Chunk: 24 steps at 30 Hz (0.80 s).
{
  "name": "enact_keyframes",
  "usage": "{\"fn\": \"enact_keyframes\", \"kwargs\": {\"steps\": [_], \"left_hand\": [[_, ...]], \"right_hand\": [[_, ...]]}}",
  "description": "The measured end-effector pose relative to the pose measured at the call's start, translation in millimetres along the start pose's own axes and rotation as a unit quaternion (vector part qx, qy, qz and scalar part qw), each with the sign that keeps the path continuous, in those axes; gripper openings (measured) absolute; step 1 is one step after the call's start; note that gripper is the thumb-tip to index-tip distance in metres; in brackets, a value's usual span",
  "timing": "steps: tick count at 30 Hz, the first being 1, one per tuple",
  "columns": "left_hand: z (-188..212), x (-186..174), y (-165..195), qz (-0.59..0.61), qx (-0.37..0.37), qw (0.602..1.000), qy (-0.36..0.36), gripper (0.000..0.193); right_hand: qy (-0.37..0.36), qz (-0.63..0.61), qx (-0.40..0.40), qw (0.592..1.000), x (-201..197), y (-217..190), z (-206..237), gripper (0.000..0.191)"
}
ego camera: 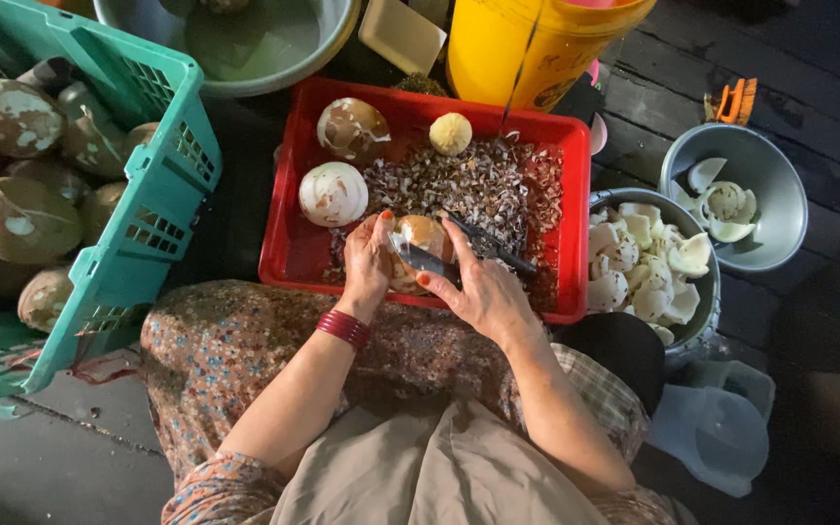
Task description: The person sits on the floor and uses a knife to peel the brown skin off a round fruit. The person rotates the fruit and scrapes away the skin, collecting the peels in a red tray.
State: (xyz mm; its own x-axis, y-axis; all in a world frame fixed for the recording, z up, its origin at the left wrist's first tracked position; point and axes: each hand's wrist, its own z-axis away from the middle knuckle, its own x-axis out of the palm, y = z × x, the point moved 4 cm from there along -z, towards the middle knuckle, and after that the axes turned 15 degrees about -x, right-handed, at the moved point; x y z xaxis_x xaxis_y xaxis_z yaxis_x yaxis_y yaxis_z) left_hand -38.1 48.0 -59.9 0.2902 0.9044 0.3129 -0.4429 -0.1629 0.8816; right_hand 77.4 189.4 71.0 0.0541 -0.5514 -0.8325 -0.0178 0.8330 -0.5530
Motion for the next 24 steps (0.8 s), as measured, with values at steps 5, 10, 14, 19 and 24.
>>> {"fn": "enact_keyframes", "kwargs": {"steps": [5, 10, 14, 19, 24], "left_hand": [[2, 4, 7, 0.010, 0.010, 1.000, 0.018, 0.038], [17, 11, 26, -0.054, 0.019, 0.998, 0.041, 0.044], [28, 18, 33, -0.168, 0.007, 0.982, 0.081, 0.043], [28, 19, 29, -0.121, 0.028, 0.990, 0.061, 0.045], [17, 6, 34, -0.088, 0.090, 0.990, 0.055, 0.042]], "right_hand": [[0.018, 0.008, 0.020, 1.000, 5, -2, -6, 0.087], [0.061, 0.030, -0.014, 0.998, 13, 7, -11, 0.078], [0.018, -0.162, 0.102, 0.981, 33, 39, -19, 0.071], [0.093, -0.357, 0.070, 0.927, 32, 59, -20, 0.086], [0.097, -0.364, 0.123, 0.918, 12, 60, 11, 0.103]]}}
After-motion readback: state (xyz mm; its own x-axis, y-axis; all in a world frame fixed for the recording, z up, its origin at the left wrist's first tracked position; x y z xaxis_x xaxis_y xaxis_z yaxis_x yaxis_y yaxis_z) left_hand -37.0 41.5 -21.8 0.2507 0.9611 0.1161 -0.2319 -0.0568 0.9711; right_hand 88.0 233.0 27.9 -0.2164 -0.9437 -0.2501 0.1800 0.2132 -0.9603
